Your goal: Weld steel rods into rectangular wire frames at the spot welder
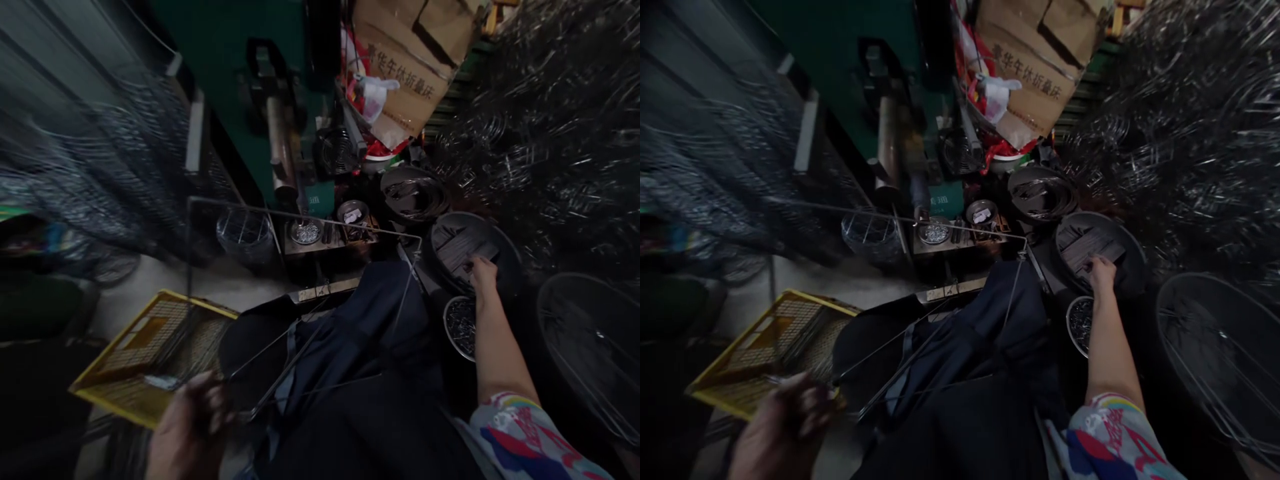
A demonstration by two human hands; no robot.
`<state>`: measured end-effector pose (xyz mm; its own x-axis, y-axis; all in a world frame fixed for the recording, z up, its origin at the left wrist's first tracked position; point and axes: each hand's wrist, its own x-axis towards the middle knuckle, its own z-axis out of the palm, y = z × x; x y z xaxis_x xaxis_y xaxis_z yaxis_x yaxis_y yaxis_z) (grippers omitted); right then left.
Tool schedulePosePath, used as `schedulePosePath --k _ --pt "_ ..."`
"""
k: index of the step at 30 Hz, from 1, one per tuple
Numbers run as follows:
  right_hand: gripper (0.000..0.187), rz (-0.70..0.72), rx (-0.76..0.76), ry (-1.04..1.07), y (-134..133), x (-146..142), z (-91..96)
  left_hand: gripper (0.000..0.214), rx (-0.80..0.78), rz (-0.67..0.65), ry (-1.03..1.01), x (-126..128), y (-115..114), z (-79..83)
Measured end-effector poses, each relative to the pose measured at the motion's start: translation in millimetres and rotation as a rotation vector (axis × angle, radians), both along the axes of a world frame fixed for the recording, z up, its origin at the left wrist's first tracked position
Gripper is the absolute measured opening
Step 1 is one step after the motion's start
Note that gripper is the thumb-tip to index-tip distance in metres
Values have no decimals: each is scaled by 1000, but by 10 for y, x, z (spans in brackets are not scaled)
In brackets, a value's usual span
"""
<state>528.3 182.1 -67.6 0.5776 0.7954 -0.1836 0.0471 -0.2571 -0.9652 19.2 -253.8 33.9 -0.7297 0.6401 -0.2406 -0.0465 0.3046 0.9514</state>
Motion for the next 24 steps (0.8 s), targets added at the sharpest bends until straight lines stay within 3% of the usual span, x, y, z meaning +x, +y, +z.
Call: schedulePosePath --k 3,6,9,14,18,21,24 --pt "20 104 -18 100 -112 -55 104 61 -11 47 -225 209 -51 -259" --pt "21 236 -75 185 -207 -125 176 84 -75 -109 -414 216 -134 -411" --pt "20 327 -132 228 -214 -241 187 99 -110 -233 -497 174 -220 -379" --pt "14 325 -126 179 -1 -463 171 99 -76 -210 -579 229 -228 -204" --pt "19 333 -72 117 61 -608 275 99 -10 -188 -678 205 -232 -277" --pt "36 499 12 -31 -141 -767 439 105 44 -91 -683 153 -217 -371" --pt "51 730 119 -328 -453 -959 639 104 36 -115 -695 156 -140 -398"
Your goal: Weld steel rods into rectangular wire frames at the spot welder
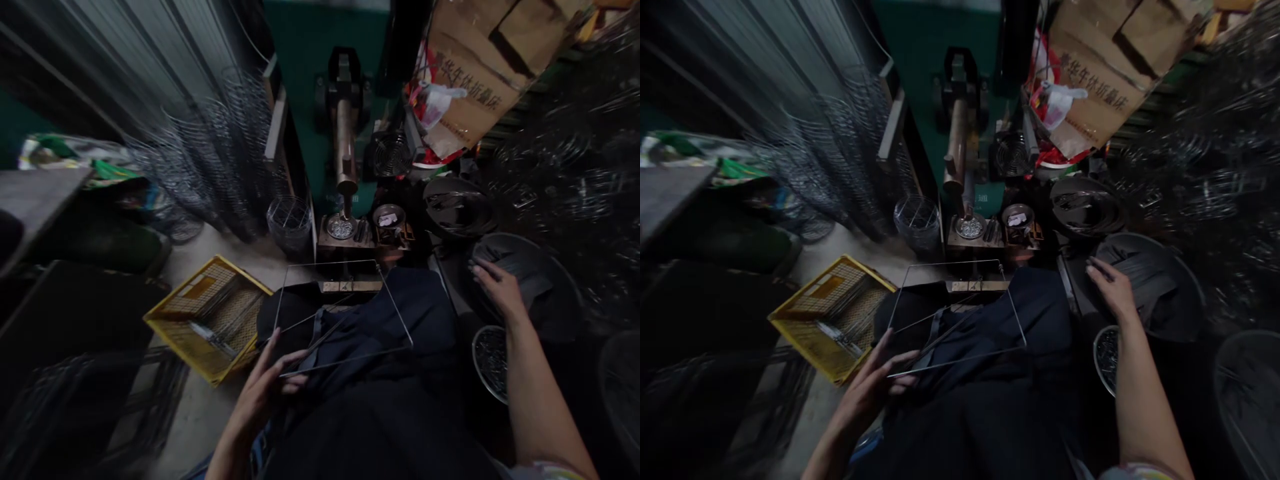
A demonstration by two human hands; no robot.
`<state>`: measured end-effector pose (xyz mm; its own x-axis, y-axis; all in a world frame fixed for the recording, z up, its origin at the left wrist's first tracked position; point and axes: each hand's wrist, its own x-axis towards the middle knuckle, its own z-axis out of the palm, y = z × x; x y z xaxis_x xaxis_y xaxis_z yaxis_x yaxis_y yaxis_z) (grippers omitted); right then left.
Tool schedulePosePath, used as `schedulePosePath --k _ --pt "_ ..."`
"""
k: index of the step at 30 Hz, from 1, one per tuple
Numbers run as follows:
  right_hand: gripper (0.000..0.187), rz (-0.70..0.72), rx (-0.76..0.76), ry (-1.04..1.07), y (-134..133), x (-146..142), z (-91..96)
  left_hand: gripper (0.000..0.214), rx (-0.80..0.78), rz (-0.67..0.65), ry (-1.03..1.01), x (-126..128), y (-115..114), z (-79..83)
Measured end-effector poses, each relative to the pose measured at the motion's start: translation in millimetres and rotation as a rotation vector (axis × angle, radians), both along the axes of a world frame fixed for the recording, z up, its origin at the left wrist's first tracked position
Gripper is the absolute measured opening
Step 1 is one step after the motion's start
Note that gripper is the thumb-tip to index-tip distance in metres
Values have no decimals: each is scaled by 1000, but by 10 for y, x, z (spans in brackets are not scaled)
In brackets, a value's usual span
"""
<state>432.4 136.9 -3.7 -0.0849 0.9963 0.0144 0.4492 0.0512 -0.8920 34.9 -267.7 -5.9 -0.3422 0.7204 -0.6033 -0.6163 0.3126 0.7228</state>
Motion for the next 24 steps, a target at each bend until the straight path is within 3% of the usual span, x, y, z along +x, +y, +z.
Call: schedulePosePath --k 5,10,14,17,21,24 --pt "63 194 51 -280 -360 -249 211 109 -84 -94 156 51 59 20" --pt "69 341 73 -384 -512 -442 278 106 -151 -56 130 41 -47 108" --pt "70 445 88 -358 -621 -658 372 100 -145 -62 77 42 -79 181" --pt "69 552 113 -319 -731 -788 504 105 -96 -13 11 -4 -160 150" --pt "69 685 123 -256 -893 -808 784 105 -26 148 54 -99 -347 70" --pt "66 698 164 -218 -995 -760 1019 104 1 170 29 -74 -349 73"
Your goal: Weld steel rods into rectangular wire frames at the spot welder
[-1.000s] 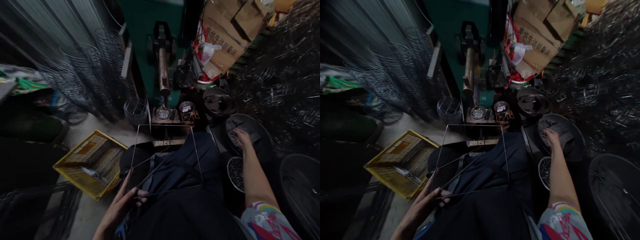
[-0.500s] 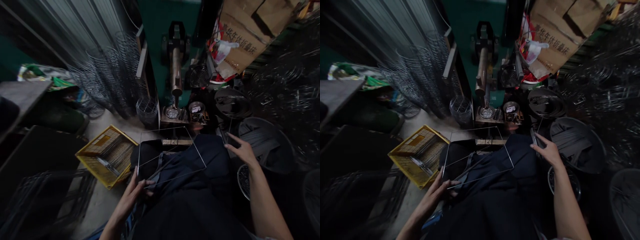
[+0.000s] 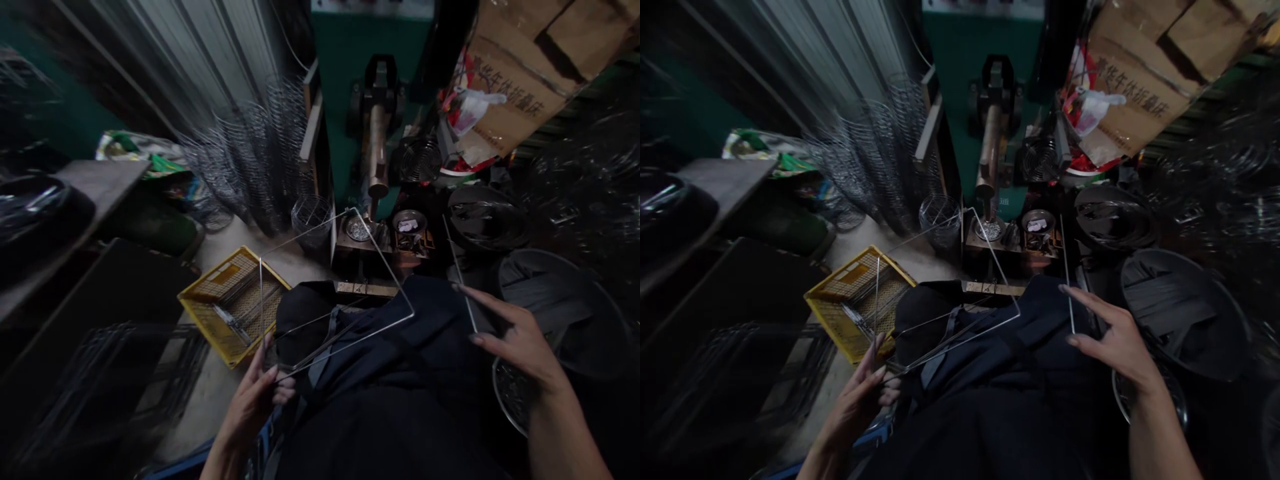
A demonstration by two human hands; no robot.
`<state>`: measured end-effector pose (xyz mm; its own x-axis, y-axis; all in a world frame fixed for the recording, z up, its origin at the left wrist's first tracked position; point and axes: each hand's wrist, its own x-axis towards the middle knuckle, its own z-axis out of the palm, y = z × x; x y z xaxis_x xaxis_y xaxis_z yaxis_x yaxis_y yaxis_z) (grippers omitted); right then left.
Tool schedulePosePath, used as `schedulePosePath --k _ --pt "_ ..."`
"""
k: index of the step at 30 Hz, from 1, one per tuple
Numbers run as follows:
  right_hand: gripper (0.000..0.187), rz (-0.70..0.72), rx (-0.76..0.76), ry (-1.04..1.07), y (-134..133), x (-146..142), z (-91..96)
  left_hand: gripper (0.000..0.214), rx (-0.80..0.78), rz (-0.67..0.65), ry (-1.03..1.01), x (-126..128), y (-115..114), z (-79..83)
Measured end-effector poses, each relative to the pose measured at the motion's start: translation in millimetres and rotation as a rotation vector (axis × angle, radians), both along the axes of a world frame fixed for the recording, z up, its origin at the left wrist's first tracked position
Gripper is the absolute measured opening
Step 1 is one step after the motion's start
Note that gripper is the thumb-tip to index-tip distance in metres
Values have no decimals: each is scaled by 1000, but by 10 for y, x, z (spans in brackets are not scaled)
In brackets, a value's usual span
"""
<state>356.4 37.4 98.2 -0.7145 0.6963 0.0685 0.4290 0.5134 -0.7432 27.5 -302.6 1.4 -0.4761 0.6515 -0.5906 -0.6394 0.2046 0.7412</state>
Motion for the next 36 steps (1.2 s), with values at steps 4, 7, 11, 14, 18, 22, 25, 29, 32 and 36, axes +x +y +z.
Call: schedulePosePath --k 4,7,11,14,18,22,25,29,32,36 --pt "70 113 105 40 -177 -49 211 96 98 -9 -37 92 172 62" --pt "78 251 151 8 -375 -207 194 99 105 -7 -14 120 181 73" --pt "80 438 122 -62 -614 -496 -64 104 40 -69 0 148 33 34" --pt "80 551 91 -97 -726 -705 -296 104 44 -122 -21 198 21 13" --pt "79 574 124 -140 -762 -865 -481 107 60 -162 -39 260 163 13" --pt "79 516 151 -176 -719 -837 -523 103 76 -188 -50 282 266 50" --pt "77 488 145 -202 -705 -794 -535 101 93 -181 -64 292 295 73" --pt "76 470 130 -209 -748 -884 -569 101 110 -233 -79 338 370 61" --pt "78 514 100 -151 -800 -1023 -578 102 132 -264 -89 382 452 24" --pt "80 547 106 -114 -836 -1053 -512 102 154 -254 -121 397 491 -42"
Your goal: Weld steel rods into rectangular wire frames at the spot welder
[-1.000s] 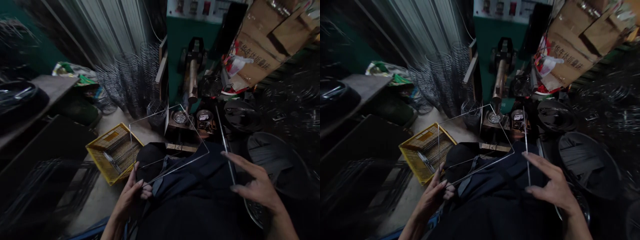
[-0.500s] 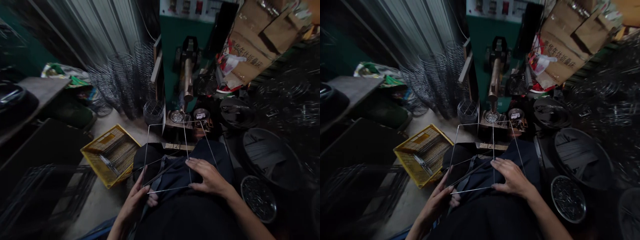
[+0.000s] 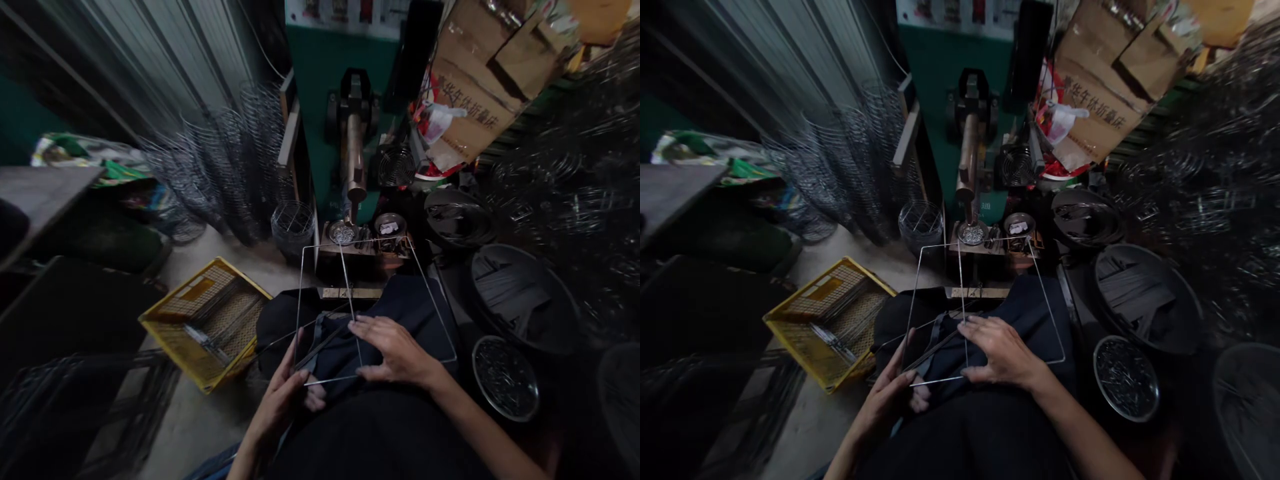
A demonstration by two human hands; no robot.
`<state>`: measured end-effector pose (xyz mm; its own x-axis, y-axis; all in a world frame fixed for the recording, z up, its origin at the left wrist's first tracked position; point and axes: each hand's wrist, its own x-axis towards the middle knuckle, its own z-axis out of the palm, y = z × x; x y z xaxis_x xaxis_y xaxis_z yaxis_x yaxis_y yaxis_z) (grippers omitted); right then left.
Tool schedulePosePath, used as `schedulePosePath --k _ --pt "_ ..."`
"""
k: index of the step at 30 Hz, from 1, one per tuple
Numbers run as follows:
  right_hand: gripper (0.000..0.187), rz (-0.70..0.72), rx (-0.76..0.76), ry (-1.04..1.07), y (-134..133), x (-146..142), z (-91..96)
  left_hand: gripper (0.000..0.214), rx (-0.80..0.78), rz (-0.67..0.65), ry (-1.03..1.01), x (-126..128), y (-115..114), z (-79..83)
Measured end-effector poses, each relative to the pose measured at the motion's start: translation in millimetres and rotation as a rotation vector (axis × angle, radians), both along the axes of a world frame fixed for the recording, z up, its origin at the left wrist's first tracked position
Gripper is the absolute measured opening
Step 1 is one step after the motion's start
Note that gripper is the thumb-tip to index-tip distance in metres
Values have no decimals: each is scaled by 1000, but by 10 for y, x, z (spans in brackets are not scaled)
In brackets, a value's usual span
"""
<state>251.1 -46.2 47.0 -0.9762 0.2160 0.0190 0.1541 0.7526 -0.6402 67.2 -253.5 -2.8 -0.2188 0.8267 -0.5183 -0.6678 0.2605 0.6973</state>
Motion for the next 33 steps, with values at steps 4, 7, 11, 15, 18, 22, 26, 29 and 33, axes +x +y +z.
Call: schedulePosePath --k 4,7,11,15,18,22,26,29,33 --pt "79 -71 62 2 29 160 115 104 17 -28 -29 -25 -31 -34" --pt "77 -121 91 -5 72 252 138 100 16 -25 -1 -26 -37 -8" --pt "76 -166 107 -52 99 287 87 100 17 -22 24 -13 -32 43" --pt "75 -175 102 -72 72 304 75 99 19 -28 44 -10 -50 54" --pt "74 -174 100 -56 52 327 97 99 19 -24 48 -8 -67 58" --pt "74 -177 101 -43 61 373 95 100 21 -28 44 -7 -80 71" --pt "73 -178 98 -63 79 420 35 97 13 -31 50 -26 -93 76" --pt "72 -188 86 -68 68 403 -11 97 28 -33 46 -37 -98 60" --pt "73 -157 -2 -76 11 286 31 96 67 -52 -4 -1 -83 -4"
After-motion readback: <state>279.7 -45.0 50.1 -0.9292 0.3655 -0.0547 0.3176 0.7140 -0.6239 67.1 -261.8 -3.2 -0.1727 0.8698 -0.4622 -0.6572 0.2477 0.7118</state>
